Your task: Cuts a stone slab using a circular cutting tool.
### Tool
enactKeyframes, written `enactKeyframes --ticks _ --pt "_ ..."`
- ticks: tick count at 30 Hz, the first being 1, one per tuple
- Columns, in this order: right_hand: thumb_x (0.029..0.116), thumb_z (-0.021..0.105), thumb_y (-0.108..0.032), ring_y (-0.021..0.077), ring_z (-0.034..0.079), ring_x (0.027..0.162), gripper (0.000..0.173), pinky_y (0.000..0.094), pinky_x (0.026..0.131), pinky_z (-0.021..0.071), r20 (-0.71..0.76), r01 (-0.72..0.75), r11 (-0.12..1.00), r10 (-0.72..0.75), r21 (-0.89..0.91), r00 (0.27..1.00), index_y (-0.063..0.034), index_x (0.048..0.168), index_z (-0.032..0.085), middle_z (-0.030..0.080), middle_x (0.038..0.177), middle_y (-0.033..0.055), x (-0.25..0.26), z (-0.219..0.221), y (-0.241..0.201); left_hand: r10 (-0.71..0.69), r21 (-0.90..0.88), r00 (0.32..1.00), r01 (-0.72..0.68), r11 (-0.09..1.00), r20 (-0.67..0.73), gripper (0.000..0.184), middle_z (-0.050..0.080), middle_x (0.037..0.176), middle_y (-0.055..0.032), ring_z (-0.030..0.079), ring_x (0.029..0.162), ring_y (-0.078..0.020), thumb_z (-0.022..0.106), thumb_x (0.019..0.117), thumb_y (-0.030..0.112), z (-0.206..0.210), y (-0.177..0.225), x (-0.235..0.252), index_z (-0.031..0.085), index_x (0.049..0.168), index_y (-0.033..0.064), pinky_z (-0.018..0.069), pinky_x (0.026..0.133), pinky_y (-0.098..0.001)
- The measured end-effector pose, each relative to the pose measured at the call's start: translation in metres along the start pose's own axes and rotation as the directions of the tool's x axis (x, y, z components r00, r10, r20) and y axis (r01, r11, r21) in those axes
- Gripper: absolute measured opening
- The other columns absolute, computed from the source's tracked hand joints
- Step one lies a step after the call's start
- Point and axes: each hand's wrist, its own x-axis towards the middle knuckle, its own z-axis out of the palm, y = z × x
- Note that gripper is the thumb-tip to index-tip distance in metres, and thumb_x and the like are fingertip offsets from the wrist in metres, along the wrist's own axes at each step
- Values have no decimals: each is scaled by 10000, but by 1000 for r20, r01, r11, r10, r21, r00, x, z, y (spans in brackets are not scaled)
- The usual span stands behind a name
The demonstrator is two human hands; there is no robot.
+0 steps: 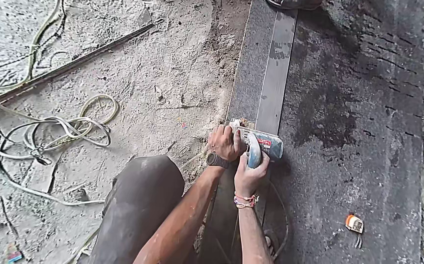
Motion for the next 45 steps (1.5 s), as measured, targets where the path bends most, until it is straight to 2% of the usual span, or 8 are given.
enactKeyframes --ticks 20,24,35,41,45 --pt "846 708 -166 188 695 813 443 323 740 574 -6 13 999 -13 -39 1000 98 1189 611 701 950 177 14 8 -7 5 -17 999 -5 1000 -43 568 581 720 -98 625 726 -294 325 1005 499 11 0 15 591 707 95 494 641 -459" --pt "847 714 -154 175 691 803 433 310 739 571 -7 11 999 -11 -30 1000 95 1185 608 698 943 167 17 9 -8 5 -17 1000 -5 1000 -4 553 600 741 -111 641 746 -305 344 1002 485 9 0 18 608 727 86 507 654 -471" --pt "857 717 -167 201 699 839 445 336 765 573 3 8 999 -8 -43 1000 88 1205 607 701 974 180 23 14 -10 3 -40 1000 -4 999 -30 537 601 736 -108 641 734 -299 360 1001 465 14 1 26 617 731 78 505 638 -462" --pt "859 723 -158 180 695 839 431 313 763 572 6 12 999 -11 -37 1000 79 1198 605 697 970 166 27 16 -11 -6 -61 1000 5 998 -20 527 597 741 -114 637 737 -305 373 995 470 16 1 30 611 733 79 498 640 -469" --pt "866 722 -152 179 699 848 434 305 769 572 8 9 999 -9 -37 1000 81 1211 602 699 981 171 28 17 -12 3 -65 1000 -4 998 -8 549 610 773 -114 642 782 -302 346 1010 473 16 0 32 617 741 78 497 654 -458"
